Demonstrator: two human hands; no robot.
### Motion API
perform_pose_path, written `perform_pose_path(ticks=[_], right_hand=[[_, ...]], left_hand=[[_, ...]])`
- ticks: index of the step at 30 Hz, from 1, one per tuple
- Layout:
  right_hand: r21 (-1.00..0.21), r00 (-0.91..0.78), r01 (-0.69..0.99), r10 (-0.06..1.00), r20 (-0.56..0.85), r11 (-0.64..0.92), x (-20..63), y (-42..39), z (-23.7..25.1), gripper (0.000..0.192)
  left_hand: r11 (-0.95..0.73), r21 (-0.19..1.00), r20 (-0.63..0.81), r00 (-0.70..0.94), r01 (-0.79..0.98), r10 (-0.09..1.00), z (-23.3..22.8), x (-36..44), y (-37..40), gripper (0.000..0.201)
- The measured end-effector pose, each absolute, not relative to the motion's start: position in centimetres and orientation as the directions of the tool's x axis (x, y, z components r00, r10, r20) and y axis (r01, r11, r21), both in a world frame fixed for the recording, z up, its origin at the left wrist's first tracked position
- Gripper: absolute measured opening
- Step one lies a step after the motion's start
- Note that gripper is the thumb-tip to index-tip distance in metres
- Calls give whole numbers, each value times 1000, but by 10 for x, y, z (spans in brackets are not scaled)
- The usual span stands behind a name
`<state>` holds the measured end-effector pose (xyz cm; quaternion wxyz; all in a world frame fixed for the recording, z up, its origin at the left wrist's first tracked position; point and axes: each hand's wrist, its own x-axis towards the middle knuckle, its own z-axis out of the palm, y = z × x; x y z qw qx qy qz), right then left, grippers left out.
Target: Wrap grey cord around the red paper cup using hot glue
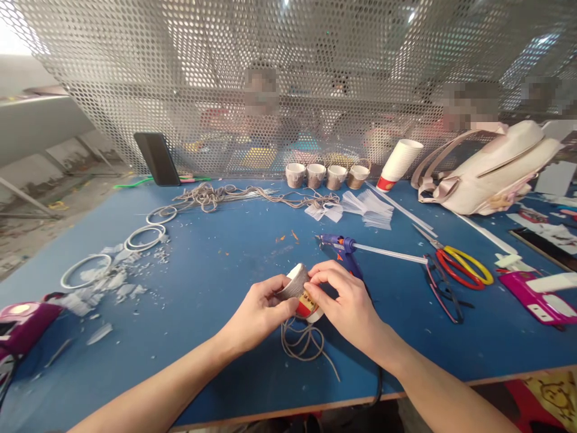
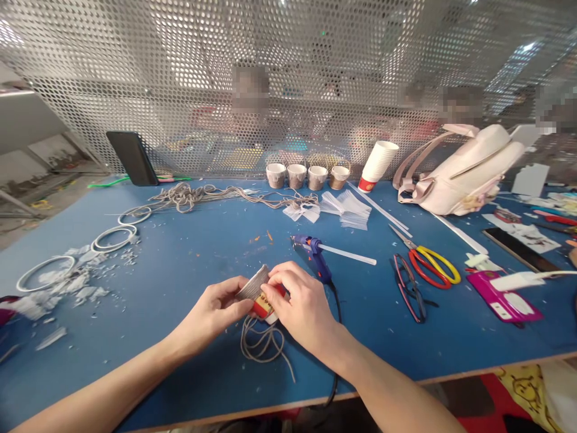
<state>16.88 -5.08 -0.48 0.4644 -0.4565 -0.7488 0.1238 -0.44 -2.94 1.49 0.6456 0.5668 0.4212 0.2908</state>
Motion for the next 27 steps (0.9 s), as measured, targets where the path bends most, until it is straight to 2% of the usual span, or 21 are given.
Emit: perform_pose_path(ticks=[11,15,20,24,27], right_hand=[[-625,-140,545,796,589,558,168,-51,-3,10],[-582,-180,539,759,626,608,167,-54,3,14],[-433,-344,496,628,698,753,167,-60,10,7],[-316,-480,377,475,738,871,169,-67,16,16],[-275,-507,353,430,747,894,175,-78,23,18]], left_hand=[[58,979,-138,425,196,895,6,-4,-29,13],[-17,974,-71,376,225,924,8,-4,-29,13],[-32,980,-36,330,198,943,10,-7,-27,16],[0,991,-42,315,134,948,13,-9,-27,18],[26,996,-52,303,89,952,13,-9,-26,18]])
